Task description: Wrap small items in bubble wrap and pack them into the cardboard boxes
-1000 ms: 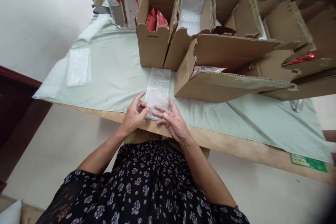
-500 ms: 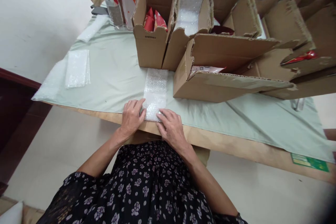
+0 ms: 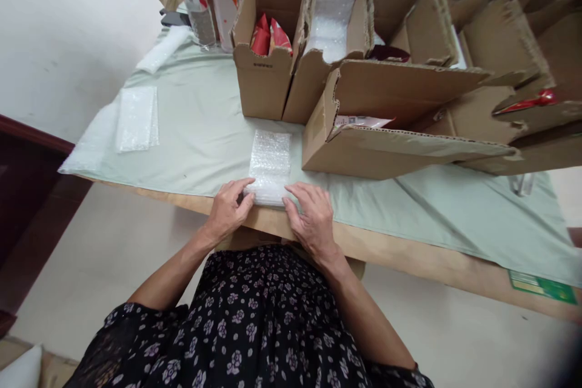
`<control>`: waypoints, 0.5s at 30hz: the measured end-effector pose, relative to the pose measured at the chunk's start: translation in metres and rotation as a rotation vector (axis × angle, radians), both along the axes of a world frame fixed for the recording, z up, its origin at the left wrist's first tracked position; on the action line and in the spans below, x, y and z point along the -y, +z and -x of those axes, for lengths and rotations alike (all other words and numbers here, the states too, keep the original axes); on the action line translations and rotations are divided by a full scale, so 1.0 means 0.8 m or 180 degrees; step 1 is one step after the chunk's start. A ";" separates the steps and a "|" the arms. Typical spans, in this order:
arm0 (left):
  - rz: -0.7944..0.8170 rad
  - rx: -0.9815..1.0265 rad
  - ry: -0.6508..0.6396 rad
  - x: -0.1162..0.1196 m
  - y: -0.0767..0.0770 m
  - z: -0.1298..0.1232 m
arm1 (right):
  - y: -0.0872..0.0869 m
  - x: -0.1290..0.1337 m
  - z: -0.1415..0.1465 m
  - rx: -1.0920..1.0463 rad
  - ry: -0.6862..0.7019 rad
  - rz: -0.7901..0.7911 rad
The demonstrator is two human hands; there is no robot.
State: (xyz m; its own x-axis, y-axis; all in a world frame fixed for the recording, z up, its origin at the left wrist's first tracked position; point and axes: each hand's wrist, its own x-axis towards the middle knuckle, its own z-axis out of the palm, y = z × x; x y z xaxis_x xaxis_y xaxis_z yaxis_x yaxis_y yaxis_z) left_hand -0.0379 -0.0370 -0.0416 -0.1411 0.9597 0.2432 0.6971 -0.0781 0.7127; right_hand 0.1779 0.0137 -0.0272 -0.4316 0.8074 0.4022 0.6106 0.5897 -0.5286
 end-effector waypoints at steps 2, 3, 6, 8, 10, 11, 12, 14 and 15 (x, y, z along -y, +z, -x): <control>-0.0003 -0.0102 -0.0007 -0.006 -0.003 -0.001 | -0.002 0.004 0.001 0.0129 0.0070 -0.0214; -0.0036 -0.0193 -0.0011 -0.009 -0.005 -0.002 | -0.005 0.005 0.002 0.0256 0.0181 -0.0239; -0.0218 -0.0463 0.0066 -0.012 -0.006 -0.003 | -0.015 0.001 0.008 0.0609 0.0510 -0.0143; -0.0392 -0.0534 0.0042 -0.008 -0.004 -0.002 | -0.019 -0.005 0.011 0.0644 0.0569 -0.0013; -0.0525 -0.0547 -0.0151 -0.002 0.000 0.000 | -0.019 -0.010 0.010 0.0518 0.0576 0.0156; -0.0548 -0.0546 -0.0285 0.001 0.002 0.001 | -0.018 -0.011 0.009 0.0425 0.0592 0.0271; -0.0533 -0.0530 -0.0410 0.004 0.003 0.002 | -0.016 -0.012 0.006 0.0327 0.0629 0.0399; -0.0431 -0.0435 -0.0536 0.006 0.004 0.004 | -0.012 -0.012 0.001 0.0161 0.0689 0.0647; -0.0356 -0.0368 -0.0531 0.005 0.003 0.005 | -0.010 -0.011 -0.001 0.0103 0.0657 0.0708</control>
